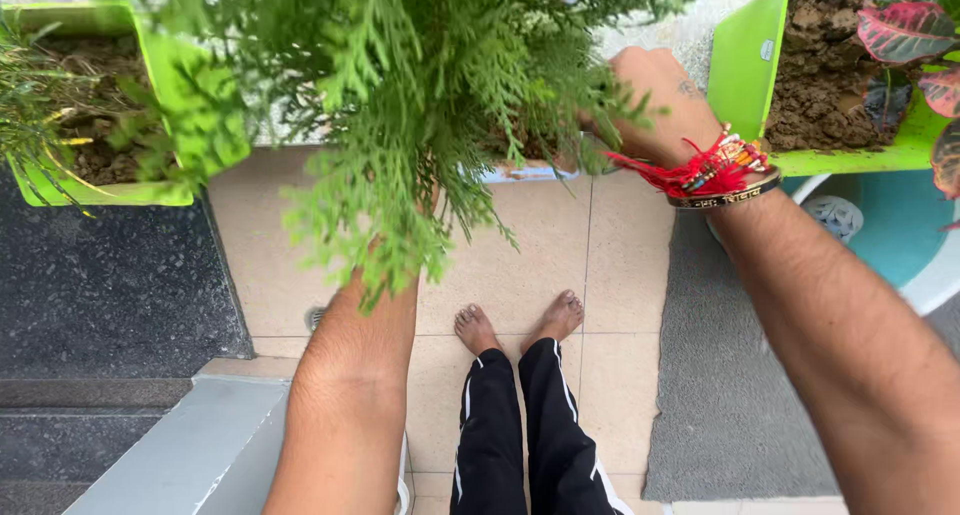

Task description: The person loosen the soil in several potted plants using a small handheld scraper, and then pours water into the pots from a small plastic cup dipped into a bucket.

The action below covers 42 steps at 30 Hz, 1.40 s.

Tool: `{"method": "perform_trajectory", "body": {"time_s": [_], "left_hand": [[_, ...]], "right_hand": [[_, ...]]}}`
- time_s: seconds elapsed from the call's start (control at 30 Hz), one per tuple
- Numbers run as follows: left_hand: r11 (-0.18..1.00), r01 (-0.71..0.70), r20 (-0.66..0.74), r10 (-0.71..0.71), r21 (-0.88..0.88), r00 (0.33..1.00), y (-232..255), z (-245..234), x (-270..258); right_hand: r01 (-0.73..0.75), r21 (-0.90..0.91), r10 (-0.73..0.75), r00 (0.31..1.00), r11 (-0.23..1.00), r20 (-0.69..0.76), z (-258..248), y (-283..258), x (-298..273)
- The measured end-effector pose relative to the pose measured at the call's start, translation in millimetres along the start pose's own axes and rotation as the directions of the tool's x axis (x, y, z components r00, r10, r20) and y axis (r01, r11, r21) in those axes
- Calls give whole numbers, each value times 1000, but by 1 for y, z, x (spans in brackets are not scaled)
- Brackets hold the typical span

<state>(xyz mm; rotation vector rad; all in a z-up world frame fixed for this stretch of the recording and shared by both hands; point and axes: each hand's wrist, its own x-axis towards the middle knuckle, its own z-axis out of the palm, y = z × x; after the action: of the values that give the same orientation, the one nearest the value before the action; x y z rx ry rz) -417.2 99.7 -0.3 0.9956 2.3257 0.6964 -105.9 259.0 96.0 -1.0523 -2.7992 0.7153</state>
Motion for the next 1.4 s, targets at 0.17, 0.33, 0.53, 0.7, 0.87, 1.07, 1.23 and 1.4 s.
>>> {"method": "perform_trajectory", "body": {"time_s": [0.17, 0.33, 0.53, 0.7, 0.87, 1.07, 1.23, 1.4], "left_hand": [[1000, -14, -33, 14, -14, 999, 8, 9, 15], [1000, -13, -25, 13, -10, 1000, 9, 10, 17], [999, -50, 93, 52, -20, 994, 21, 23, -9], [994, 87, -155, -75, 71, 985, 34, 13, -12], [924, 318, -362, -228, 212, 904, 59, 7, -15], [945, 256, -373, -167, 203, 913, 57, 7, -16], [970, 207, -317, -157, 130, 936, 57, 8, -8], [942, 274, -273, -216, 196, 937, 59, 11, -6]], "right_hand": [[-433, 369, 356, 898, 823, 260, -39, -28, -39], [-447, 341, 416, 894, 827, 164, -63, -85, -96], [-712, 490, 481, 702, 503, 525, -78, -112, -104], [-709, 551, 377, 703, 440, 603, -45, -123, -59], [-690, 718, 377, 693, 97, 615, 17, -139, -43], [-431, 766, 367, 694, -477, 620, 76, -160, -69], [-294, 744, 382, 712, -600, 590, 77, -162, -83], [-619, 773, 535, 609, -141, 585, 30, -162, -121]]}}
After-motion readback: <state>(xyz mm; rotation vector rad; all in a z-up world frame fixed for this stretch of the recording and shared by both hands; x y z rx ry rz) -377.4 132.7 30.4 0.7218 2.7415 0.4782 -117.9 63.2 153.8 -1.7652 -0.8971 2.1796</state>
